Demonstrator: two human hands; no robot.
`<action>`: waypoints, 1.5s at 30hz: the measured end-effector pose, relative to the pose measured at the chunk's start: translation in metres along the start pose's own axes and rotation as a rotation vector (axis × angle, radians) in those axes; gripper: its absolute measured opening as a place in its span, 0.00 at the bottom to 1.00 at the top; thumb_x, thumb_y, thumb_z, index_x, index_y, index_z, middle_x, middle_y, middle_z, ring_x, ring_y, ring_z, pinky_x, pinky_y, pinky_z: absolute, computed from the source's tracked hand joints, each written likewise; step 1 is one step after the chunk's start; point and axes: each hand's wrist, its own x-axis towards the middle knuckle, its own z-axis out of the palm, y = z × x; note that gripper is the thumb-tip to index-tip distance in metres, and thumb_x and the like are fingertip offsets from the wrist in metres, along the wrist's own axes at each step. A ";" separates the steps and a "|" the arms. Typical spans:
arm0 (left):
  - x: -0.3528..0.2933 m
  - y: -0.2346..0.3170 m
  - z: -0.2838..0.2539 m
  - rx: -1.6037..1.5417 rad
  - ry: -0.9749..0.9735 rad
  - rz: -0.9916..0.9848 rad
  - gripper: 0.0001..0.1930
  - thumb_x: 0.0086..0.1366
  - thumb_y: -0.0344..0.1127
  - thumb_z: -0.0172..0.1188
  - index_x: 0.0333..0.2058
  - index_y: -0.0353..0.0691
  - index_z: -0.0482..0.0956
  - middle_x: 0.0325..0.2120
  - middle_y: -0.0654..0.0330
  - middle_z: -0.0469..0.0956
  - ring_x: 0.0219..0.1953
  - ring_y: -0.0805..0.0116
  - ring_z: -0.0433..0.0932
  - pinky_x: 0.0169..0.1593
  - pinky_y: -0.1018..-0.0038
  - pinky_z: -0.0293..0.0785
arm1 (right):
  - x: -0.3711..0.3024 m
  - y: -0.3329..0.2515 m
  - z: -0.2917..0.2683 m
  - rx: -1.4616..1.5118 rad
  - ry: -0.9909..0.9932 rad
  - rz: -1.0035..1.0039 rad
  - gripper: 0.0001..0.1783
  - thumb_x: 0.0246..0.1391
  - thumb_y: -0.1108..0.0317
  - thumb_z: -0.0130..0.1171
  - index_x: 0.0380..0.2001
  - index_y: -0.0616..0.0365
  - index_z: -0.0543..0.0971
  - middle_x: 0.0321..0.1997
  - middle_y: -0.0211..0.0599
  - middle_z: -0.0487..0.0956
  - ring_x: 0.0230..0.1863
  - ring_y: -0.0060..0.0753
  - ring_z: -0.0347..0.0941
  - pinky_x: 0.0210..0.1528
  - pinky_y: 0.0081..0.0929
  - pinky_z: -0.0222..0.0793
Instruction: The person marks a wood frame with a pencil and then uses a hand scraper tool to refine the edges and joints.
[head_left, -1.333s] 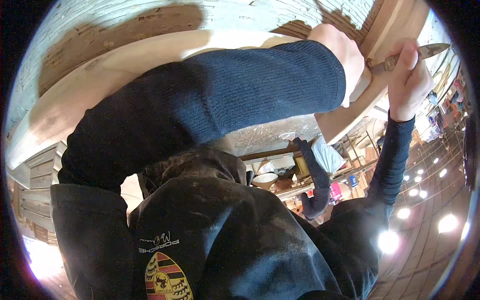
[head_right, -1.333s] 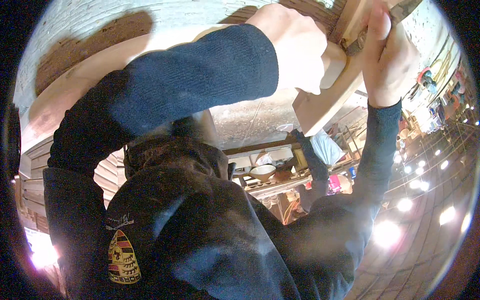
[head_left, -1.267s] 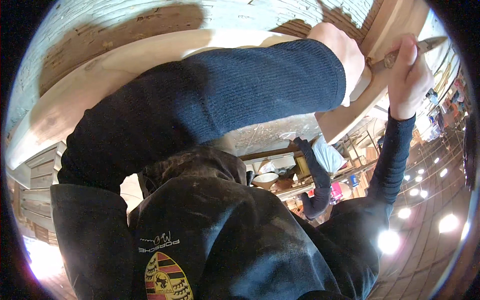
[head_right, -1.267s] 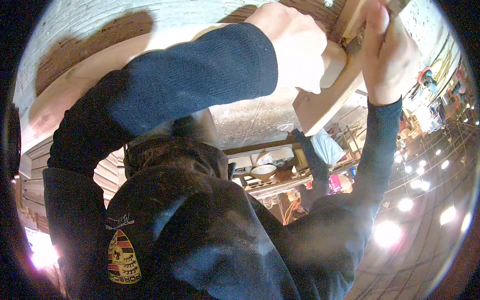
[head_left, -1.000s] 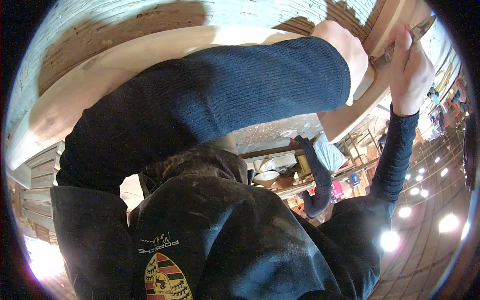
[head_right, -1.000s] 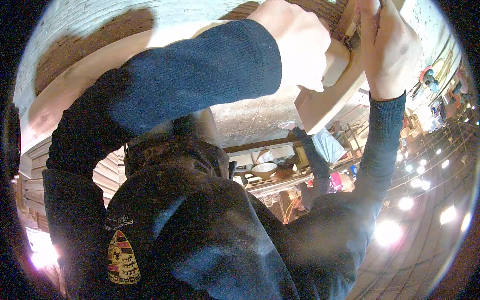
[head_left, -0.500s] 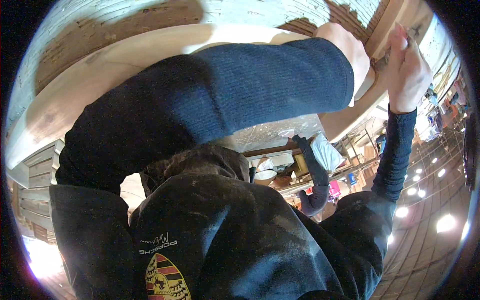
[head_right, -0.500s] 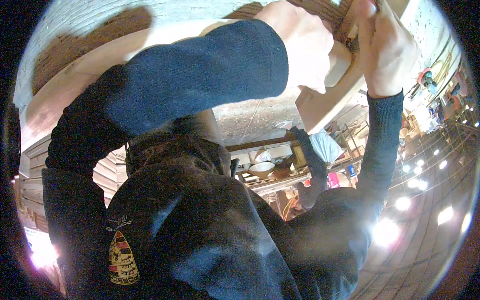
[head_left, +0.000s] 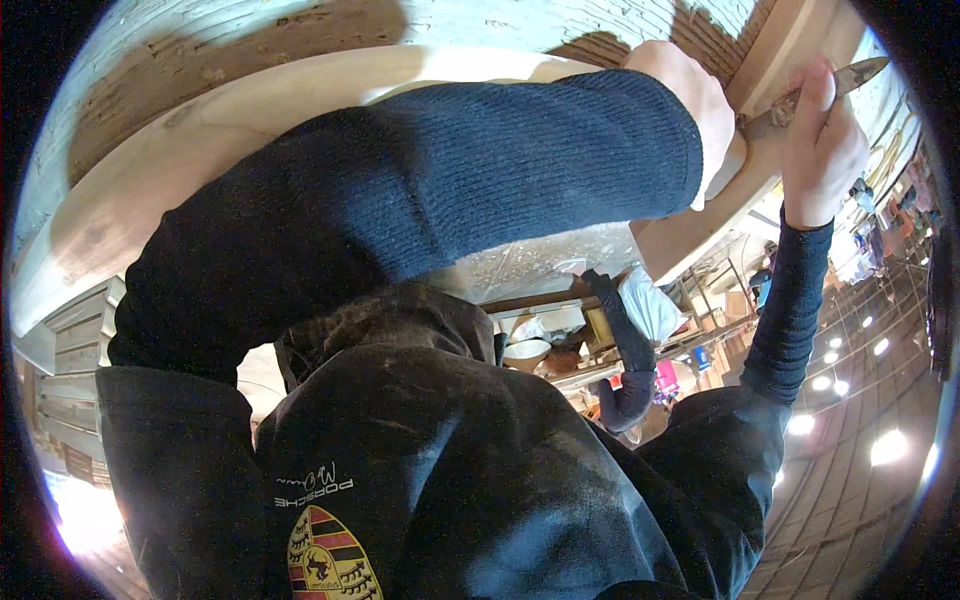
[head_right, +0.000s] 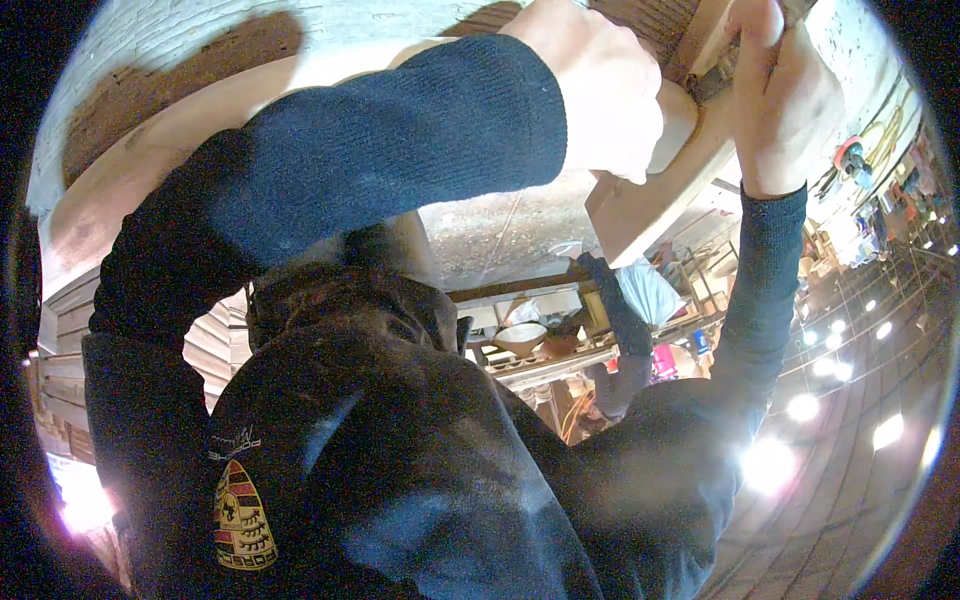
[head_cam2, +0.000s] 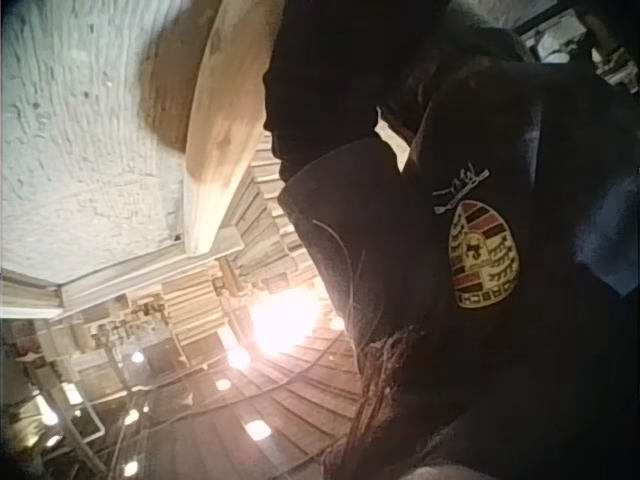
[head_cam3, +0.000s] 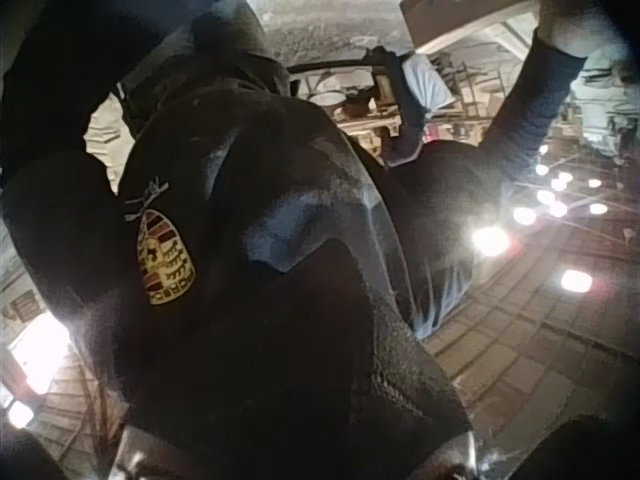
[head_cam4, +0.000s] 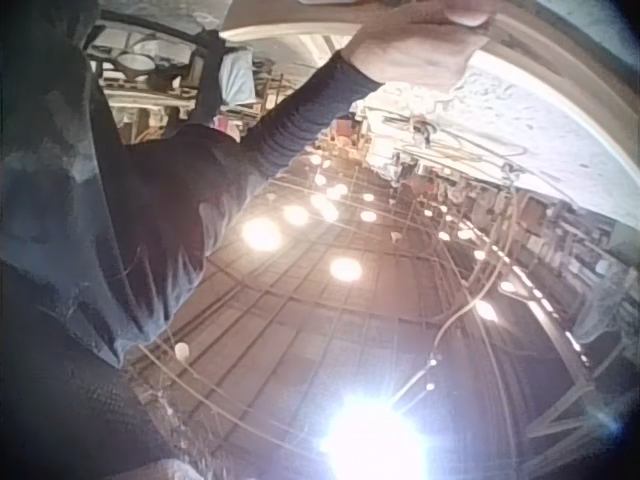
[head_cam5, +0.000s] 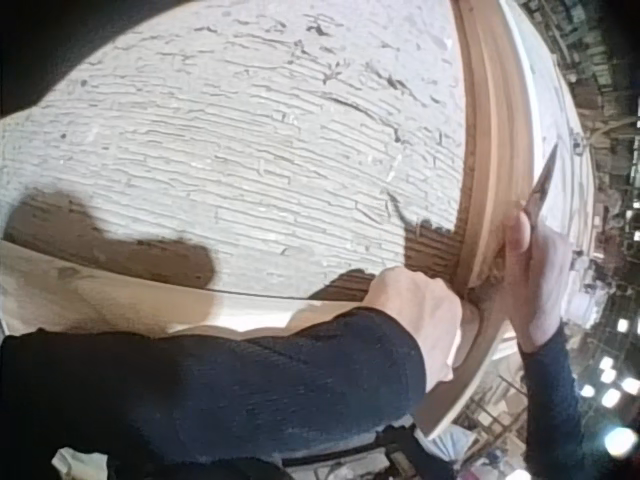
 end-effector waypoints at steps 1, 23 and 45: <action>0.000 -0.001 0.000 0.003 0.000 -0.001 0.22 0.53 0.57 0.65 0.38 0.46 0.84 0.34 0.64 0.83 0.37 0.70 0.82 0.39 0.70 0.79 | 0.001 0.003 0.000 0.001 0.002 0.001 0.18 0.64 0.54 0.49 0.32 0.54 0.83 0.20 0.36 0.79 0.21 0.37 0.77 0.25 0.28 0.69; 0.004 0.000 0.004 0.030 0.018 0.003 0.15 0.55 0.45 0.65 0.38 0.46 0.84 0.34 0.62 0.83 0.38 0.70 0.82 0.39 0.71 0.79 | 0.026 -0.024 0.004 -0.022 -0.191 -0.232 0.10 0.60 0.63 0.53 0.34 0.56 0.79 0.22 0.41 0.77 0.23 0.43 0.74 0.25 0.33 0.67; 0.003 -0.001 0.006 0.028 0.003 0.015 0.19 0.55 0.51 0.65 0.39 0.46 0.84 0.35 0.63 0.83 0.38 0.70 0.82 0.40 0.68 0.79 | 0.035 -0.003 0.001 -0.271 -0.171 -0.524 0.11 0.59 0.60 0.56 0.35 0.53 0.83 0.28 0.35 0.79 0.29 0.34 0.74 0.34 0.28 0.67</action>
